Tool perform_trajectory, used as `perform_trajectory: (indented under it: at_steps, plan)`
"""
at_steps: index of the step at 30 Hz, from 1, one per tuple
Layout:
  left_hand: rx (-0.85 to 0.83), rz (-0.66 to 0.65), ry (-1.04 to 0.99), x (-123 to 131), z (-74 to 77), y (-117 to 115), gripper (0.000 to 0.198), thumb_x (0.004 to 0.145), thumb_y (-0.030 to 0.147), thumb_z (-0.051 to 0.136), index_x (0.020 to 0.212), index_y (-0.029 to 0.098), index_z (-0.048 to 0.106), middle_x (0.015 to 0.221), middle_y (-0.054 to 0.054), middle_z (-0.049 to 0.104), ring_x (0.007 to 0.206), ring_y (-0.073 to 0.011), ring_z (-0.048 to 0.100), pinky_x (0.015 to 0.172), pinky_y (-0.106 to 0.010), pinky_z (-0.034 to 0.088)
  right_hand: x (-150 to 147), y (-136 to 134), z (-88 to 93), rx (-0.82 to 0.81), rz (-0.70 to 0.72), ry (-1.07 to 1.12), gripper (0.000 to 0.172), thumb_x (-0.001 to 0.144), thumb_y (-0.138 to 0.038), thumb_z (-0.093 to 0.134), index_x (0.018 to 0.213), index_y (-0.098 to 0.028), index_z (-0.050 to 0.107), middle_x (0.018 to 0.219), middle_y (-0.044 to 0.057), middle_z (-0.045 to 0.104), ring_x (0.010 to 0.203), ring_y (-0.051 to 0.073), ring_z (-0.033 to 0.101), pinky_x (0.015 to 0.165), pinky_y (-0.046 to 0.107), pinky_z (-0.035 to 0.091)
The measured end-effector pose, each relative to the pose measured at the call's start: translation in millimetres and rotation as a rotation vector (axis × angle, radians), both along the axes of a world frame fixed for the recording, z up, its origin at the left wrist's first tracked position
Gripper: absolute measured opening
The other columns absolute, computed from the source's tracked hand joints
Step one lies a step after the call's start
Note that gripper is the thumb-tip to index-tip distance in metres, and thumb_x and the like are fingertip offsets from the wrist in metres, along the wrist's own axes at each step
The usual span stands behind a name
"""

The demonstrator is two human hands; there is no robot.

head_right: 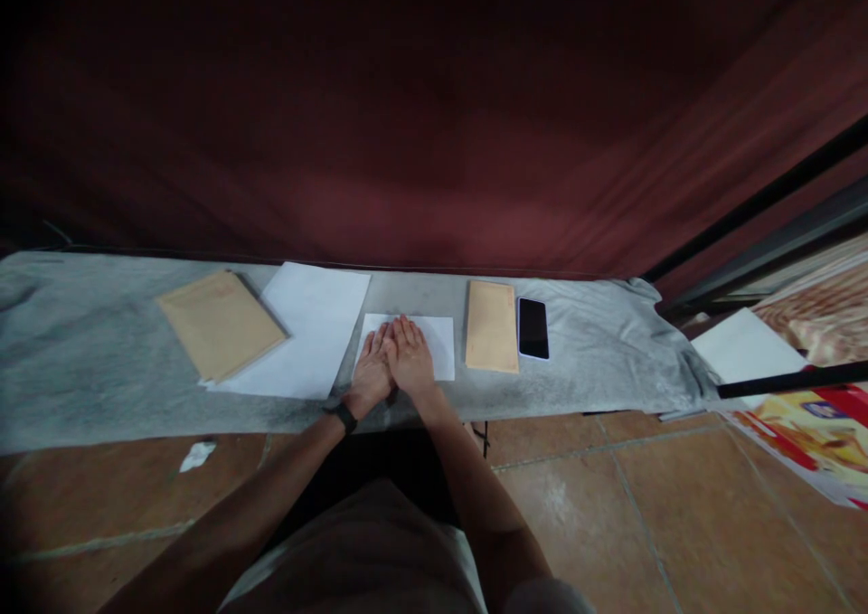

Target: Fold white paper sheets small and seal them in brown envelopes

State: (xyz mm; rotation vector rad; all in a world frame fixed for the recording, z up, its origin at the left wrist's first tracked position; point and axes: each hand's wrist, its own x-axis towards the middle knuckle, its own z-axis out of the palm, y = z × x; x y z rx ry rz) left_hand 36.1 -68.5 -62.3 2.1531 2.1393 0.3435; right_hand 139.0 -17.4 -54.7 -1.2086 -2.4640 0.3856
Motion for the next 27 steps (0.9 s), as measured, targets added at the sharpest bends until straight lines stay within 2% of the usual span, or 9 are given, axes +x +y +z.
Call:
perform_trajectory:
  at_steps: [4, 9, 14, 18, 21, 24, 27]
  plan:
    - [0.008, -0.001, -0.012, -0.3, -3.6, 0.4, 0.064, 0.096, 0.021, 0.035, 0.159, 0.014, 0.027, 0.166, -0.013, 0.028, 0.156, -0.0276, 0.014, 0.127, -0.053, 0.014, -8.4, 2.6, -5.6, -0.006, -0.005, -0.028, 0.051, 0.108, -0.032, 0.028, 0.154, -0.013, 0.041, 0.159, 0.011, 0.042, 0.150, 0.019, 0.034, 0.125, 0.039, 0.027]
    - [0.022, 0.088, -0.024, 4.9, -1.8, 2.9, 0.058, 0.101, 0.024, 0.026, 0.158, 0.010, 0.030, 0.164, -0.013, 0.031, 0.156, -0.0245, 0.018, 0.127, -0.049, 0.015, 23.5, 9.1, -15.3, 0.085, -0.079, -0.086, 0.054, 0.107, -0.034, 0.033, 0.153, -0.007, 0.040, 0.160, 0.017, 0.039, 0.151, 0.026, 0.032, 0.124, 0.048, 0.025]
    - [0.051, 0.205, -0.030, 3.8, -3.6, 6.3, 0.061, 0.101, 0.030, 0.030, 0.157, 0.006, 0.029, 0.164, -0.017, 0.029, 0.155, -0.0261, 0.020, 0.126, -0.047, 0.019, 47.3, 10.8, -21.0, 0.133, -0.184, -0.089, 0.061, 0.106, -0.041, 0.037, 0.154, -0.004, 0.035, 0.159, 0.022, 0.036, 0.150, 0.030, 0.033, 0.120, 0.051, 0.030]
    - [0.073, 0.283, -0.032, -2.0, -4.9, 7.1, 0.064, 0.100, 0.032, 0.032, 0.156, 0.003, 0.029, 0.163, -0.020, 0.030, 0.154, -0.0286, 0.021, 0.125, -0.048, 0.022, 51.4, 8.6, -22.3, 0.152, -0.231, -0.084, 0.065, 0.106, -0.043, 0.038, 0.153, 0.002, 0.034, 0.157, 0.027, 0.037, 0.149, 0.032, 0.034, 0.119, 0.051, 0.032]
    - [0.087, 0.329, -0.017, -1.7, -1.6, 9.1, 0.063, 0.099, 0.031, 0.032, 0.155, 0.000, 0.031, 0.161, -0.022, 0.033, 0.154, -0.0301, 0.023, 0.125, -0.050, 0.022, 51.0, 7.0, -22.5, 0.166, -0.244, -0.071, 0.065, 0.106, -0.043, 0.038, 0.153, 0.001, 0.034, 0.158, 0.027, 0.037, 0.149, 0.033, 0.034, 0.119, 0.052, 0.033]
    - [0.107, 0.285, -0.002, 7.7, 3.7, 16.7, 0.060, 0.100, 0.028, 0.031, 0.153, 0.001, 0.034, 0.161, -0.021, 0.035, 0.154, -0.0295, 0.023, 0.126, -0.049, 0.020, 50.4, 6.2, -22.1, 0.169, -0.245, -0.061, 0.064, 0.105, -0.042, 0.039, 0.154, 0.000, 0.034, 0.158, 0.027, 0.037, 0.149, 0.033, 0.034, 0.118, 0.052, 0.033]
    - [0.105, 0.114, -0.015, 22.6, 6.8, 28.7, 0.058, 0.101, 0.029, 0.028, 0.154, 0.007, 0.036, 0.161, -0.014, 0.037, 0.154, -0.0257, 0.024, 0.126, -0.045, 0.021, 50.4, 6.0, -21.0, 0.156, -0.242, -0.072, 0.061, 0.105, -0.035, 0.039, 0.153, 0.001, 0.035, 0.158, 0.027, 0.036, 0.150, 0.033, 0.033, 0.119, 0.052, 0.032]
